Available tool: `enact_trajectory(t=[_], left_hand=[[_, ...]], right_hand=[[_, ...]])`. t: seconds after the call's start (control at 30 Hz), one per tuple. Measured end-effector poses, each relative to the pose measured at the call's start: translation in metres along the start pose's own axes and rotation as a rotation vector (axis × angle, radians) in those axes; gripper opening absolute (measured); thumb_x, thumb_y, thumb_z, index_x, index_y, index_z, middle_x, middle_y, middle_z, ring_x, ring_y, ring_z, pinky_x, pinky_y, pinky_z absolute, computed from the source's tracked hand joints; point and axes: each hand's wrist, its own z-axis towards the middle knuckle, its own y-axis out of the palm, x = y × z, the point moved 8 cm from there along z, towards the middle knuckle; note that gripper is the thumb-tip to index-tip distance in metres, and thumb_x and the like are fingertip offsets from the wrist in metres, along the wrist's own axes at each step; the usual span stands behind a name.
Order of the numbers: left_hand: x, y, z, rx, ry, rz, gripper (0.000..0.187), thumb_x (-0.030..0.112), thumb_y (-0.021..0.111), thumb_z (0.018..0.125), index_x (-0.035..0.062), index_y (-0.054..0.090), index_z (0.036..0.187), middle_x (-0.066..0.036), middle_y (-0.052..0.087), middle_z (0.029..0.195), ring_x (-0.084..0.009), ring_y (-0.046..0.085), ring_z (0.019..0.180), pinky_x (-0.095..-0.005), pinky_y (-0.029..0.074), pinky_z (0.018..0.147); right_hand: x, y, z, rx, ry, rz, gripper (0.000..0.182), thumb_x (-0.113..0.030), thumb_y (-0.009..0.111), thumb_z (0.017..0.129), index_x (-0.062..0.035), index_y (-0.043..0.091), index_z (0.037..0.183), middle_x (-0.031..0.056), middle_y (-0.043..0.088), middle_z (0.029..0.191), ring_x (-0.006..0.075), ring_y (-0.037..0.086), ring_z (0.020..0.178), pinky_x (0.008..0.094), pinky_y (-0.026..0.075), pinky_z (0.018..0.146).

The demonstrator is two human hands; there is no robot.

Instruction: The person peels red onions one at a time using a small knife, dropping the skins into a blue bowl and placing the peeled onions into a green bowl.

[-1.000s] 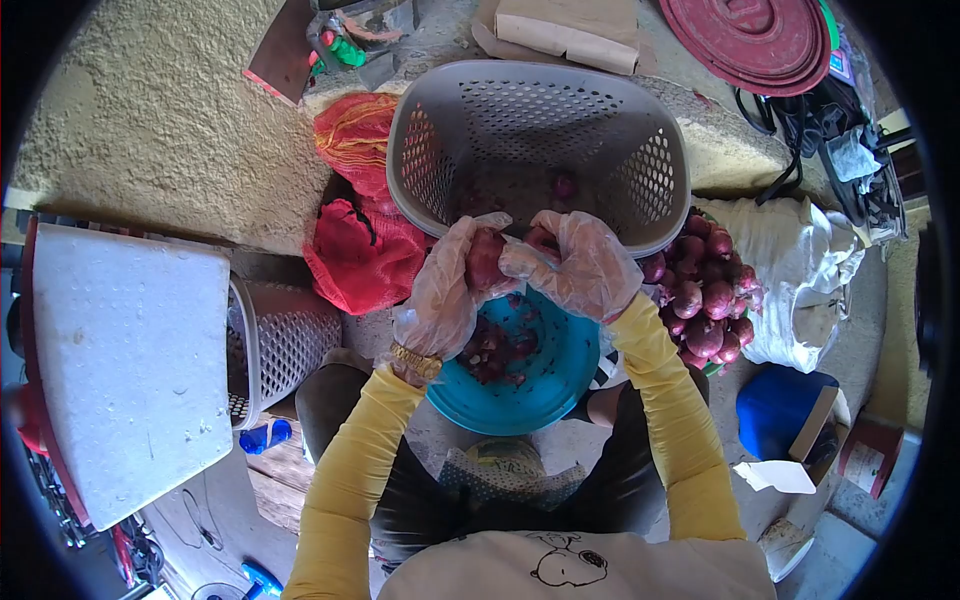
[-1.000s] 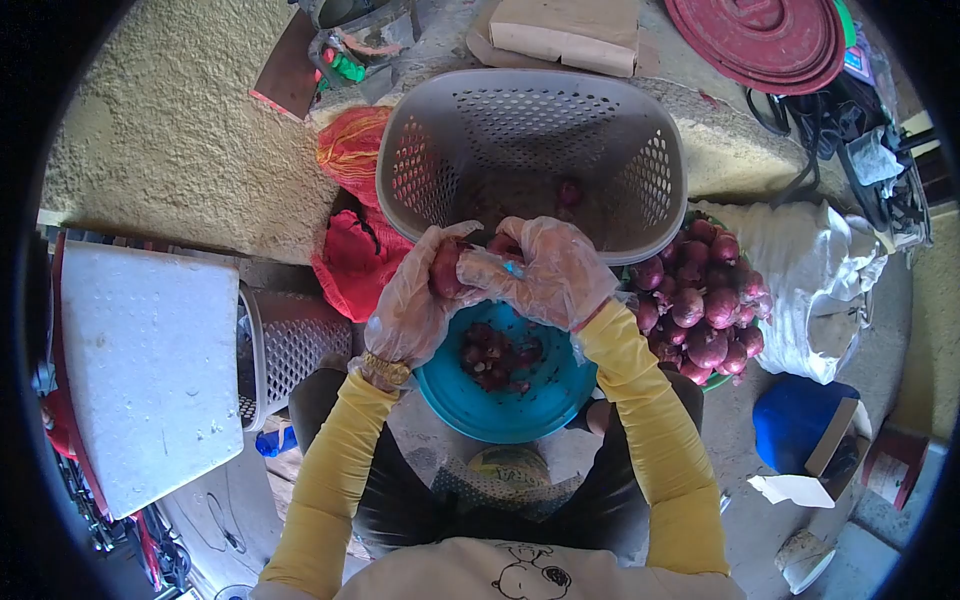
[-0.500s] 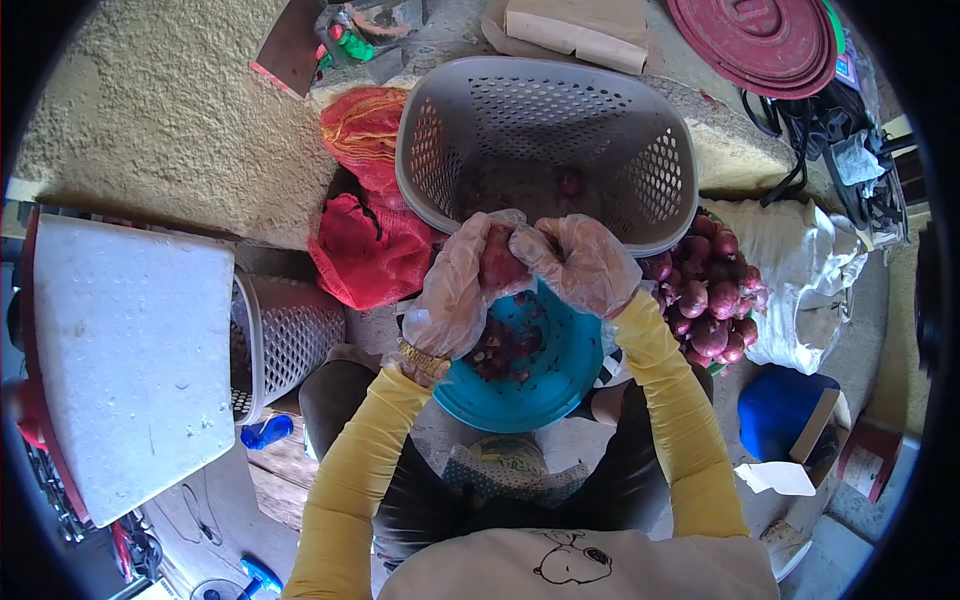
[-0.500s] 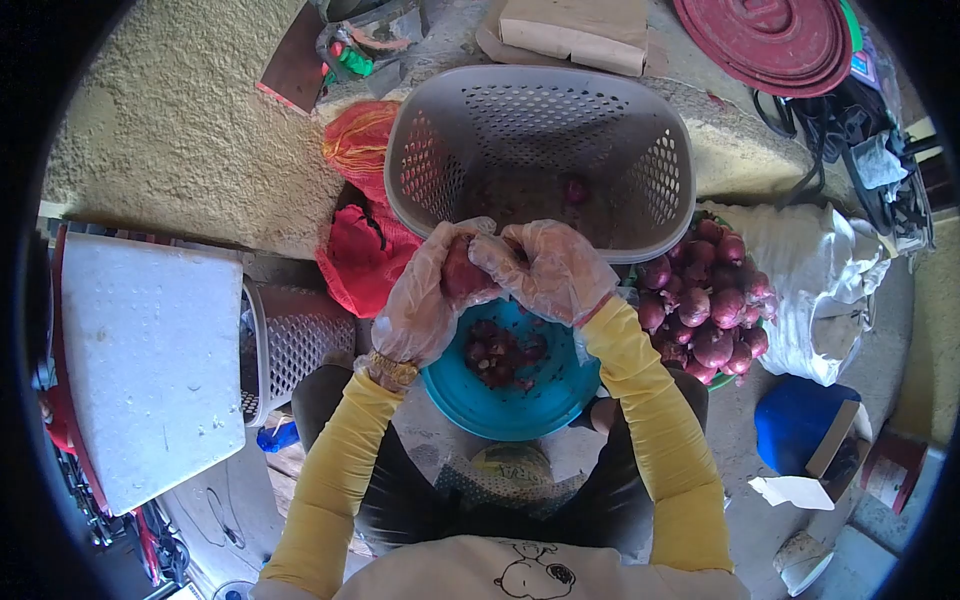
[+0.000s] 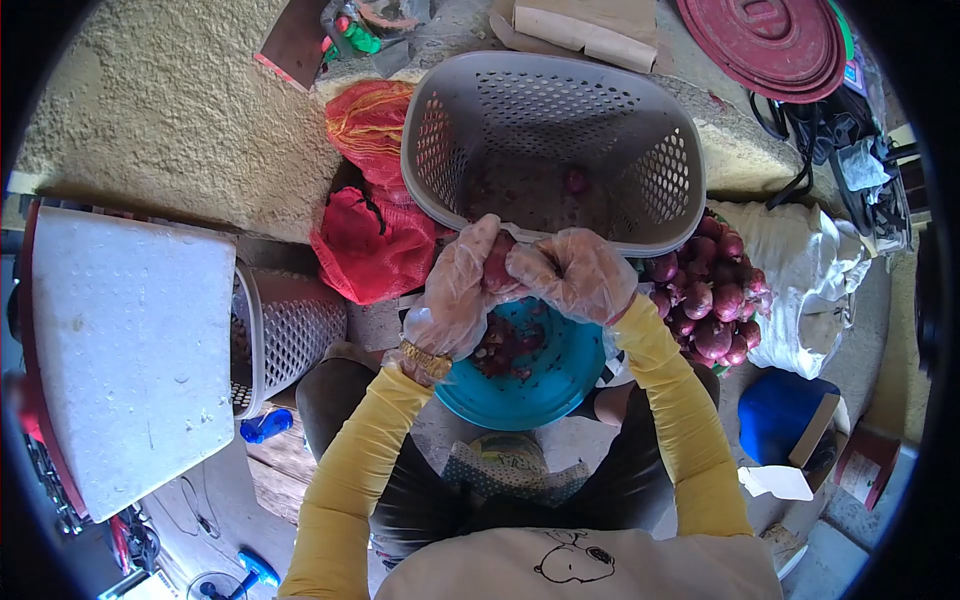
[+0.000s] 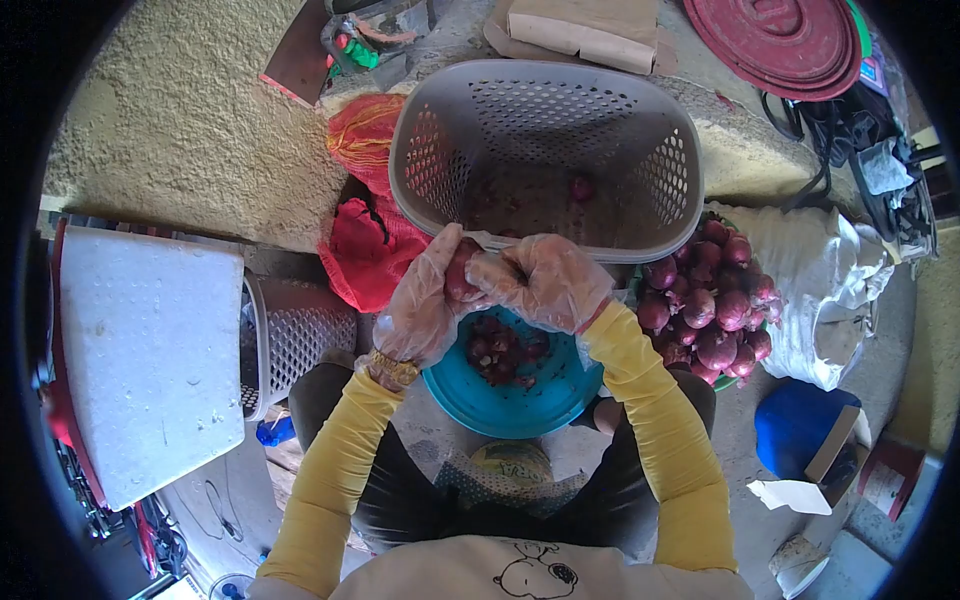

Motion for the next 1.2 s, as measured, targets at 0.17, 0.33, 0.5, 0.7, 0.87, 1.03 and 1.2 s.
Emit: enact_trajectory(t=[0.17,0.33,0.5,0.7,0.87,1.03,1.2], left_hand=[[0.014,-0.002,0.005,-0.018,0.087,0.021,0.041,0.047,0.059,0.104,0.0070,0.060,0.114,-0.007,0.065,0.092,-0.0182,0.067,0.081,-0.0365,0.060,0.076],[0.029,-0.006,0.000,0.144,0.103,-0.078,0.044,0.043,0.054,0.107,0.0029,0.056,0.126,-0.014,0.068,0.108,-0.0271,0.070,0.096,-0.0425,0.061,0.085],[0.031,0.006,-0.001,0.046,0.047,-0.216,0.045,0.041,0.055,0.107,0.0041,0.054,0.132,-0.016,0.067,0.116,-0.0318,0.069,0.104,-0.0437,0.063,0.086],[0.035,0.014,0.002,0.099,0.154,-0.269,0.045,0.041,0.053,0.108,0.0058,0.052,0.135,-0.016,0.065,0.122,-0.0341,0.067,0.110,-0.0456,0.063,0.087],[0.028,0.008,-0.005,0.143,0.167,-0.252,0.046,0.043,0.053,0.107,0.0058,0.053,0.135,-0.016,0.064,0.119,-0.0341,0.068,0.107,-0.0451,0.064,0.086],[0.031,0.010,-0.020,0.118,0.096,-0.132,0.055,0.052,0.051,0.106,0.0052,0.050,0.135,-0.016,0.063,0.125,-0.0359,0.068,0.102,-0.0465,0.062,0.086],[0.029,0.013,-0.017,0.101,0.128,-0.164,0.057,0.053,0.050,0.106,0.0046,0.049,0.136,-0.016,0.063,0.124,-0.0362,0.068,0.105,-0.0481,0.062,0.088]], right_hand=[[-0.017,0.014,-0.009,-0.099,-0.147,0.097,0.047,-0.049,0.066,0.097,-0.0036,0.076,0.094,0.0199,0.069,0.076,0.0391,0.065,0.069,0.0444,0.052,0.067],[-0.006,0.032,-0.021,-0.240,-0.177,-0.260,0.053,-0.058,0.066,0.094,-0.0062,0.076,0.087,0.0186,0.068,0.073,0.0406,0.068,0.074,0.0494,0.053,0.070],[0.020,0.046,-0.032,-0.315,-0.009,-0.529,0.056,-0.062,0.062,0.093,-0.0075,0.076,0.087,0.0171,0.071,0.079,0.0401,0.069,0.079,0.0509,0.055,0.073],[0.040,0.056,-0.035,-0.310,0.142,-0.678,0.052,-0.063,0.070,0.085,-0.0116,0.078,0.090,0.0159,0.074,0.088,0.0373,0.072,0.086,0.0496,0.057,0.077],[0.026,0.053,-0.052,-0.383,0.141,-0.653,0.054,-0.063,0.074,0.082,-0.0108,0.077,0.093,0.0152,0.074,0.096,0.0363,0.072,0.093,0.0491,0.057,0.081],[0.031,0.040,-0.073,-0.280,0.246,-0.558,0.055,-0.060,0.074,0.084,-0.0093,0.073,0.104,0.0157,0.074,0.105,0.0358,0.070,0.103,0.0480,0.054,0.090],[0.019,0.013,-0.079,-0.045,0.117,-0.389,0.051,-0.052,0.073,0.089,-0.0040,0.069,0.104,0.0203,0.073,0.099,0.0393,0.069,0.098,0.0492,0.054,0.087]])
